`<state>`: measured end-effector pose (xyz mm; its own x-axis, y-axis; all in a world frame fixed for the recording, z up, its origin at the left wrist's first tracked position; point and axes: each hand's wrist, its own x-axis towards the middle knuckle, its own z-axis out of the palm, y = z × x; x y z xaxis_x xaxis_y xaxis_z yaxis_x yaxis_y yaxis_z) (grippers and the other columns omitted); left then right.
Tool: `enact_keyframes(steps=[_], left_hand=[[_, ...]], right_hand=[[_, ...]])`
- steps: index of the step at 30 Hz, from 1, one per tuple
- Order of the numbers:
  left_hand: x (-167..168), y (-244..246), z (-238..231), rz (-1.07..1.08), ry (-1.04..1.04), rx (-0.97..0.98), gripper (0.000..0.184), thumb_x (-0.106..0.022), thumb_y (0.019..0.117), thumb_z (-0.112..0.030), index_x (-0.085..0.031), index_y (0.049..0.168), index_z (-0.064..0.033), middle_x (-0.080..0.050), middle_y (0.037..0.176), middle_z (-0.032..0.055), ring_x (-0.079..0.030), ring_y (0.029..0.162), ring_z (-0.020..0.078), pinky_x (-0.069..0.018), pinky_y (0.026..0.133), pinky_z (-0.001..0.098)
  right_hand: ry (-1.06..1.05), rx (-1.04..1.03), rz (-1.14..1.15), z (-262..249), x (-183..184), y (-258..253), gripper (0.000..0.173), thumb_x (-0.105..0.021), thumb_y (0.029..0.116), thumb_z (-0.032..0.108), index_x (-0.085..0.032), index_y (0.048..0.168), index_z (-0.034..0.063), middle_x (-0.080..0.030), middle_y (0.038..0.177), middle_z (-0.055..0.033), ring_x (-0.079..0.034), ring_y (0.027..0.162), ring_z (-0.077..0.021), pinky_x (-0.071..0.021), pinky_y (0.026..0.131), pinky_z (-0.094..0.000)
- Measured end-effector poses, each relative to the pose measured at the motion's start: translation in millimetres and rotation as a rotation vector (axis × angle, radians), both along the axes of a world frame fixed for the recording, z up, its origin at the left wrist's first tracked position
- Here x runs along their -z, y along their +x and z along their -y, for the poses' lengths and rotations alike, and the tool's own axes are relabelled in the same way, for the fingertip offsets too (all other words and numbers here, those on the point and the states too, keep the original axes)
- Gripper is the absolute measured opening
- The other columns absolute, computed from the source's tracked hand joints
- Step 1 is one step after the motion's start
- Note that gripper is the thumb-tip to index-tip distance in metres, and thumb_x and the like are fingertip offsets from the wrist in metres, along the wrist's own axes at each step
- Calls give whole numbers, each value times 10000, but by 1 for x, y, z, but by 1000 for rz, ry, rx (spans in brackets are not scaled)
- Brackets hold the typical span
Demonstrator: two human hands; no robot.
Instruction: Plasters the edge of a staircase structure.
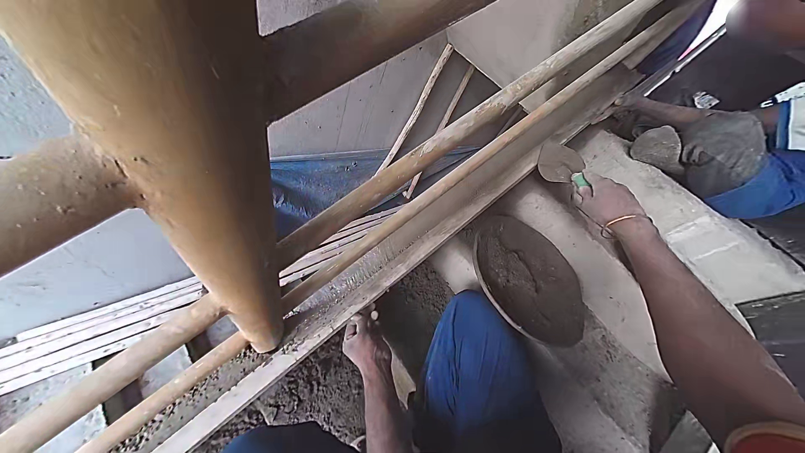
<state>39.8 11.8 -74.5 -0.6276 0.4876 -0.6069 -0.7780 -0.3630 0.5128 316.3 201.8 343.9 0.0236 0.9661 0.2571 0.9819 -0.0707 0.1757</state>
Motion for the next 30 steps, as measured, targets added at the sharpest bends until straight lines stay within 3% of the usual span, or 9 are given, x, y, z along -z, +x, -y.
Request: enact_keyframes(steps=[3,5,8,11,15,18,25,28,30], left_hand=[[-2,0,1,2,6,2,211,-499,1077,-129,-603,923,-30,-717,771,46,-677,628,101,-554,538,237],[-2,-1,1,-6,6,3,210,-499,1077,-130,-605,927,-30,-717,777,41,-678,631,102,-556,544,236],[0,0,2,-6,12,7,211,-502,1077,-137,-604,925,-31,-712,779,42,-680,644,110,-569,567,250],[0,-2,1,-3,21,-2,214,-487,1079,-118,-594,913,-38,-705,759,34,-674,630,104,-567,560,245],[-3,1,1,-23,12,-3,203,-483,1079,-115,-590,918,-53,-699,754,12,-663,610,83,-551,535,222],[-3,2,1,-23,7,-3,217,-459,1093,-152,-584,948,-51,-700,773,19,-672,635,93,-562,561,237],[-5,1,0,-13,-14,-8,226,-469,1093,-171,-585,933,-62,-697,764,14,-675,641,97,-563,562,243],[-4,2,-1,-23,5,-14,230,-466,1095,-180,-590,941,-62,-699,765,16,-679,638,103,-568,558,247],[-3,3,1,-31,9,-11,240,-458,1097,-181,-587,931,-65,-696,758,10,-671,628,93,-559,547,236]], right_hand=[[-139,-92,-128,13,16,-23,471,-463,1105,269,-455,1549,113,-618,1360,-268,-614,1212,-489,-457,1009,-704],[-232,-63,-76,34,31,-60,503,-456,1106,268,-402,1582,114,-617,1373,-251,-614,1236,-459,-458,1045,-658],[-322,-62,36,65,52,-96,541,-450,1105,300,-335,1627,216,-689,1242,-220,-674,1131,-427,-520,966,-613],[-309,-165,204,97,65,-118,534,-438,1094,310,-338,1619,323,-676,1216,-201,-692,1045,-407,-561,863,-584],[-463,-369,423,121,55,-149,553,-420,1089,214,-334,1614,367,-644,1202,-240,-678,1005,-435,-550,797,-587],[-457,-357,533,108,36,-160,582,-456,1057,128,-388,1589,357,-640,1160,-234,-682,962,-413,-558,736,-544],[-153,-93,539,31,-27,-102,549,-578,1016,207,-491,1532,375,-676,1151,-211,-696,950,-418,-564,720,-598],[-105,42,386,-16,-54,-59,519,-553,1044,288,-468,1538,418,-682,1269,-183,-677,1111,-428,-546,841,-661],[-87,79,206,-45,-61,-29,487,-538,1049,293,-503,1532,340,-685,1289,-192,-661,1164,-439,-525,900,-685]])
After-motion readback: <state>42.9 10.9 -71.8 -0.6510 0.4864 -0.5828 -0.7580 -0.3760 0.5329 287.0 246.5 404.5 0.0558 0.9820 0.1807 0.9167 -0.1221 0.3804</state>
